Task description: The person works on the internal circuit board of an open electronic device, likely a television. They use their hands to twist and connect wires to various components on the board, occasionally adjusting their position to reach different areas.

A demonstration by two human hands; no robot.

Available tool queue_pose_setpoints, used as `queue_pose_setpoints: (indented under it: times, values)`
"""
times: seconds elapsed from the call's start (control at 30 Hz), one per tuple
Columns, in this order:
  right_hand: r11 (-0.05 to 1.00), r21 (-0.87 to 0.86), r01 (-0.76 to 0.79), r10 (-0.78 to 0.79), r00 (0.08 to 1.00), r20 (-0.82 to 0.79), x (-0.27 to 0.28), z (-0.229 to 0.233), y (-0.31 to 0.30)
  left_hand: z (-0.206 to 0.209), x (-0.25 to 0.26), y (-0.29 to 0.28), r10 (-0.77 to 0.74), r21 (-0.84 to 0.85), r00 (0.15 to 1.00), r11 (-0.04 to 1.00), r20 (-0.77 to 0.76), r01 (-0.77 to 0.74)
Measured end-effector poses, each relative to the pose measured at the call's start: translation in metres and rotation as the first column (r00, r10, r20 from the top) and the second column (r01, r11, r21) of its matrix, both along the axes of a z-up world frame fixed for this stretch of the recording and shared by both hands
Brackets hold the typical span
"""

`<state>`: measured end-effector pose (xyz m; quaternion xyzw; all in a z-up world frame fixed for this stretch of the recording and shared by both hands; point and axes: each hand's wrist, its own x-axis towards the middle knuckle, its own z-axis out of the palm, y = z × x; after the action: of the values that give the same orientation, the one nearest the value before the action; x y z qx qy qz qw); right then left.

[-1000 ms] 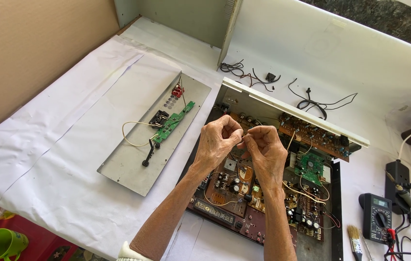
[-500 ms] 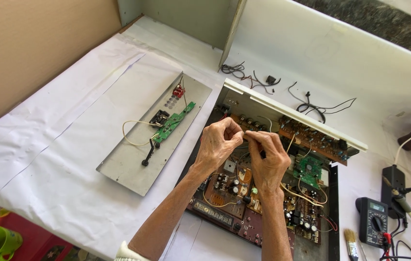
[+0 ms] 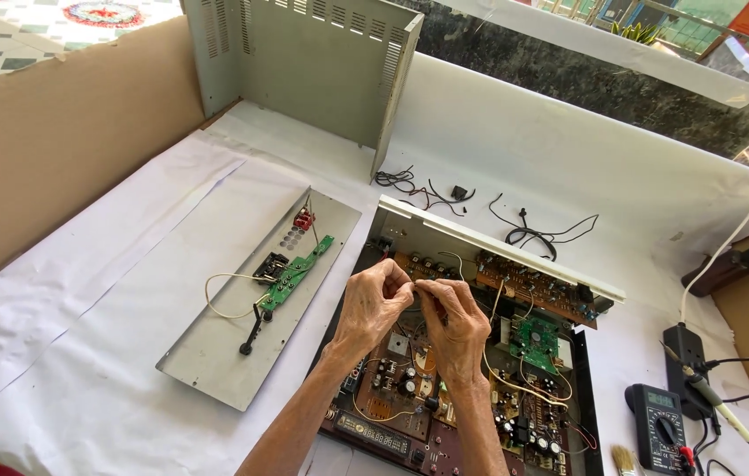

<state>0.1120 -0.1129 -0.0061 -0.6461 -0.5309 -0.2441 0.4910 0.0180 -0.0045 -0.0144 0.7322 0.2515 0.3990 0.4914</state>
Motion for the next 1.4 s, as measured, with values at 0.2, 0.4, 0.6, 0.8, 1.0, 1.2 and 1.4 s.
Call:
queue_pose_setpoints:
  times: [0.2,0.4,0.6,0.8,1.0,1.2,1.4]
  values:
    - [0.997,-0.076,-0.023,0.026,0.999,0.031,-0.002,0.004,0.000,0.001,-0.001,-0.002,0.010,0.130,0.999,0.992,-0.046,-0.004]
    - [0.970,-0.239,-0.041,0.033,0.999,-0.035,0.005,0.010,-0.008,-0.002,-0.010,-0.003,-0.103,0.325,0.986,0.935,-0.130,0.140]
    - [0.951,-0.302,-0.073,0.040,0.993,-0.112,0.010,0.005,-0.007,0.005,-0.014,-0.006,0.014,0.533,0.981,0.841,-0.195,0.094]
    - [0.942,-0.314,-0.120,0.078,0.987,-0.143,0.007,0.007,-0.008,0.002,-0.010,-0.003,0.062,0.655,0.987,0.754,-0.147,0.050]
    - [0.920,-0.321,-0.226,0.128,0.945,-0.301,0.014,0.006,-0.011,0.008,-0.016,-0.003,-0.051,0.538,0.993,0.837,-0.102,0.098]
    - [0.930,-0.273,-0.244,0.173,0.950,-0.260,0.003,0.021,-0.015,0.015,-0.026,0.003,-0.133,0.401,0.988,0.903,-0.076,0.152]
    - [0.958,-0.212,-0.193,0.148,0.966,-0.213,0.001,0.016,-0.013,0.017,-0.026,0.003,-0.140,0.364,0.988,0.919,-0.063,0.153]
